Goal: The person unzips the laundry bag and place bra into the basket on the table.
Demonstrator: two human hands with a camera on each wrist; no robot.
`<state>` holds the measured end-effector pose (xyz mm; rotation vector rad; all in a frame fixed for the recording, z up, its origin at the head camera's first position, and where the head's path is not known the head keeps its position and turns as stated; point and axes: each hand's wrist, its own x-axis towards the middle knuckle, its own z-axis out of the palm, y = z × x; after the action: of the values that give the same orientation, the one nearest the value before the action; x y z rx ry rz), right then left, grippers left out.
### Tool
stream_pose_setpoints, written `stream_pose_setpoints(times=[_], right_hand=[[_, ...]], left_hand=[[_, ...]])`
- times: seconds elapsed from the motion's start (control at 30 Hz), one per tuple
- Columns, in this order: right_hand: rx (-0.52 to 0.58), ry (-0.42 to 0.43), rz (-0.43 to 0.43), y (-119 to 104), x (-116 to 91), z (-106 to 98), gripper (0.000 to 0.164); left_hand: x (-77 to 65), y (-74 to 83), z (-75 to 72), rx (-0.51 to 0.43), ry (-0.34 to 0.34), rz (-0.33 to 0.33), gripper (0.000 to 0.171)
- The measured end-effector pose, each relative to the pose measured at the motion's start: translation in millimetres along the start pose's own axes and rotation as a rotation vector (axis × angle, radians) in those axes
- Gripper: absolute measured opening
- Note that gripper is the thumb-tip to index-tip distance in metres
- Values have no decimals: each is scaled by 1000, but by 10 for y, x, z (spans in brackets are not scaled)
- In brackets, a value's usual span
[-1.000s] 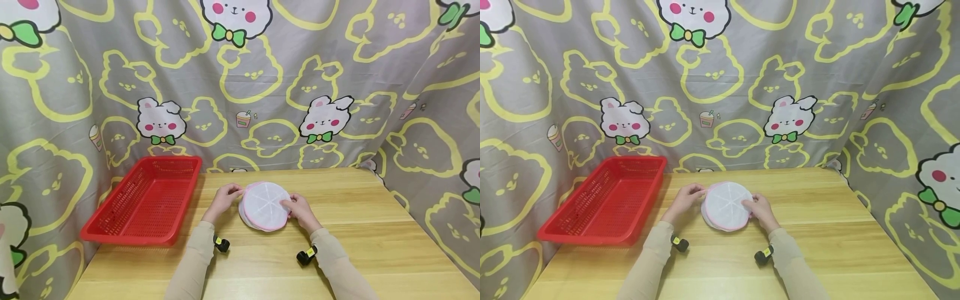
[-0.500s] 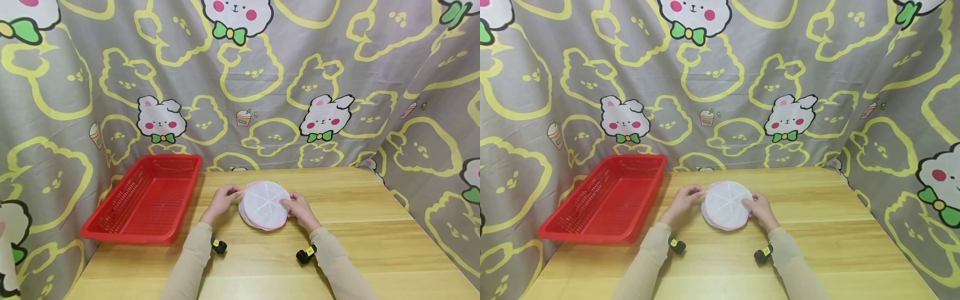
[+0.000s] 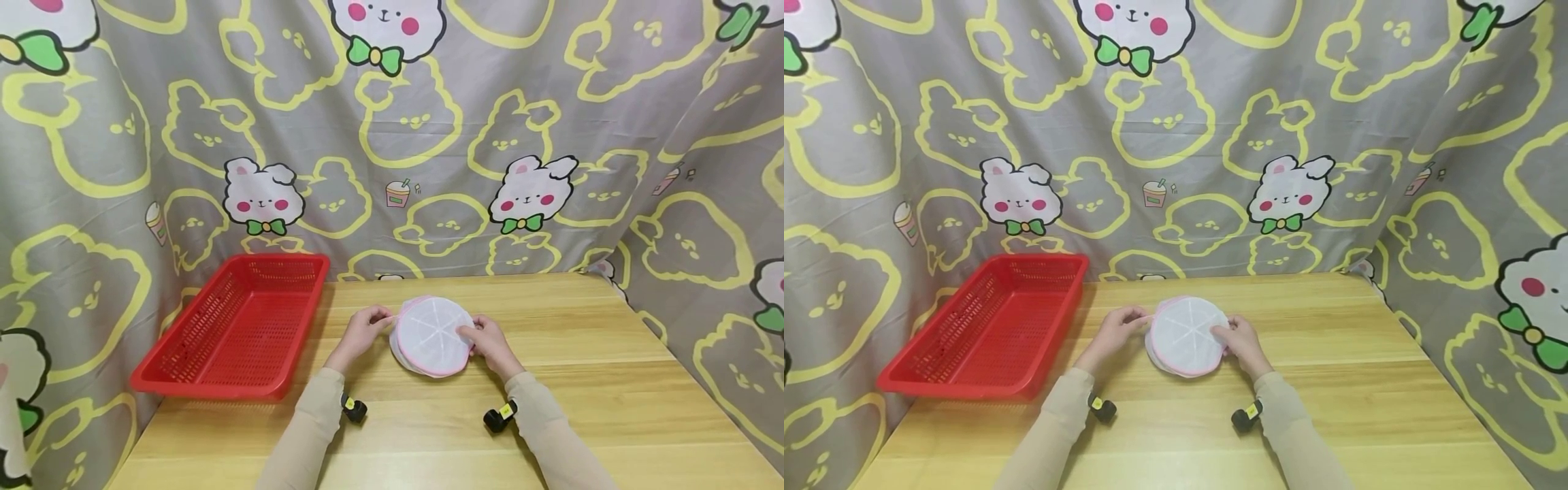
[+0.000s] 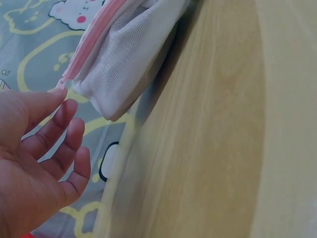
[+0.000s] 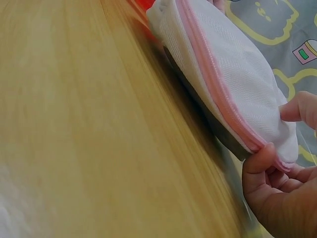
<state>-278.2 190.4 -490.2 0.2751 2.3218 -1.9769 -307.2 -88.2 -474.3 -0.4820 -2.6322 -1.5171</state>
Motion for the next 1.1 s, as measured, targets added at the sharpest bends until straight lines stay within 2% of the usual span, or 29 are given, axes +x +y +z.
stream_pose_setpoints(times=[0.13,0.63,1.1], right_hand=[[1,2,3,-14,-9,0,35],[4,1,0,0,-8,-7,34],[-5,6,10,14,7,-10,33]], left_hand=[[-22,16,-6,7,4,20,10],[-44,42,-13,1,-2,19,9],[-65,38,-30,2,-20,48,10]])
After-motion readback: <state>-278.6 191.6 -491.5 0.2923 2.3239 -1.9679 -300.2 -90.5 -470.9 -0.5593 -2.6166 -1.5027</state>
